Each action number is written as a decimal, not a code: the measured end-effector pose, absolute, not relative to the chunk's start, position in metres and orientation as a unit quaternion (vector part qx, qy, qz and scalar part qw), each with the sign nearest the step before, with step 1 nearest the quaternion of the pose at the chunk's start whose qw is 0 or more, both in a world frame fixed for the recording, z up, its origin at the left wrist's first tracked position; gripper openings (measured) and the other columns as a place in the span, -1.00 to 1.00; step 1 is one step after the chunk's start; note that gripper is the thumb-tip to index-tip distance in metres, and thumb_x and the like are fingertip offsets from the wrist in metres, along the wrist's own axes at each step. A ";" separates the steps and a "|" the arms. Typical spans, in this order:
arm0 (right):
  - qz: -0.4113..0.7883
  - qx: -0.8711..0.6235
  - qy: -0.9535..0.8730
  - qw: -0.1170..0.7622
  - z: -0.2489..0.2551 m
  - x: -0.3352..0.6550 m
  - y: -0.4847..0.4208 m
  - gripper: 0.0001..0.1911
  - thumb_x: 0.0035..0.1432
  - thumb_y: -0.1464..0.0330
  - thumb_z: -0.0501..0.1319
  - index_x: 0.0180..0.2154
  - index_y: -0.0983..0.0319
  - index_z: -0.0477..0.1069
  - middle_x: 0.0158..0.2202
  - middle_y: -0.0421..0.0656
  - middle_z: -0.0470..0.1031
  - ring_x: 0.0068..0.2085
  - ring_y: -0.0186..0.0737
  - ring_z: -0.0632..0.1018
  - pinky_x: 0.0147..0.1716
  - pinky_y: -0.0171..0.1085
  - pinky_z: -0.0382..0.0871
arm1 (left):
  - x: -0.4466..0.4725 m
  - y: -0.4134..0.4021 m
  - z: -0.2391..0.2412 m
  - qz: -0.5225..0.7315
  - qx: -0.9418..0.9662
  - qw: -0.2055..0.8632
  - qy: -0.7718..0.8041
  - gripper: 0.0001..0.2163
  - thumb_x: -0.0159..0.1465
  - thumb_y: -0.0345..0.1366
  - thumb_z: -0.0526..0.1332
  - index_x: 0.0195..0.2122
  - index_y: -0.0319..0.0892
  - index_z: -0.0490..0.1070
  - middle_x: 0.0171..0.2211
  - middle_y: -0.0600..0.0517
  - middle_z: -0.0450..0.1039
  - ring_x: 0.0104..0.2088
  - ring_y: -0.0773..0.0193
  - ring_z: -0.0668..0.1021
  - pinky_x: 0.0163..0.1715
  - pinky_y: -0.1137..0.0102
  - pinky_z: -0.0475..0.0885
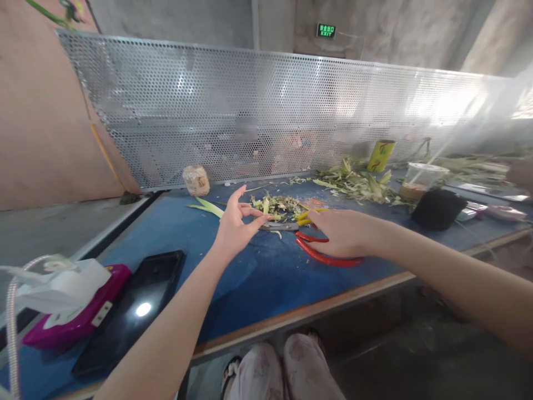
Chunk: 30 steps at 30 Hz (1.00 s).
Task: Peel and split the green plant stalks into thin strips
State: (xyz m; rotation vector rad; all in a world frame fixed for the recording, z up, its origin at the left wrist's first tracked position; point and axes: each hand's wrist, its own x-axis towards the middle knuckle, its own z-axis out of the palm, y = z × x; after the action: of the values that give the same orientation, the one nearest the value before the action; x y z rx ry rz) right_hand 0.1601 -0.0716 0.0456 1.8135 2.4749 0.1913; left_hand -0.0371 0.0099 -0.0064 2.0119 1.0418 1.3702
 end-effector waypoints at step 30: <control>0.027 0.578 0.814 0.043 0.051 0.165 -0.069 -0.50 0.06 0.03 -0.10 -0.23 0.27 0.32 -0.35 -0.02 0.48 -0.43 -0.11 0.48 -0.52 -0.26 0.21 | -0.036 0.006 -0.003 0.515 0.726 0.276 0.362 -0.32 -0.03 -0.26 0.27 0.10 -0.26 0.02 -0.51 0.03 0.49 -0.15 0.22 0.42 -0.05 0.22 0.19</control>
State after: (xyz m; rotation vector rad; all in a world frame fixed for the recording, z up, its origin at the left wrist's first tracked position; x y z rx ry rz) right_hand 0.1647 -0.0689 0.0506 1.7685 2.4912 0.0828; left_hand -0.0364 0.0057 -0.0030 1.9503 0.9732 1.3836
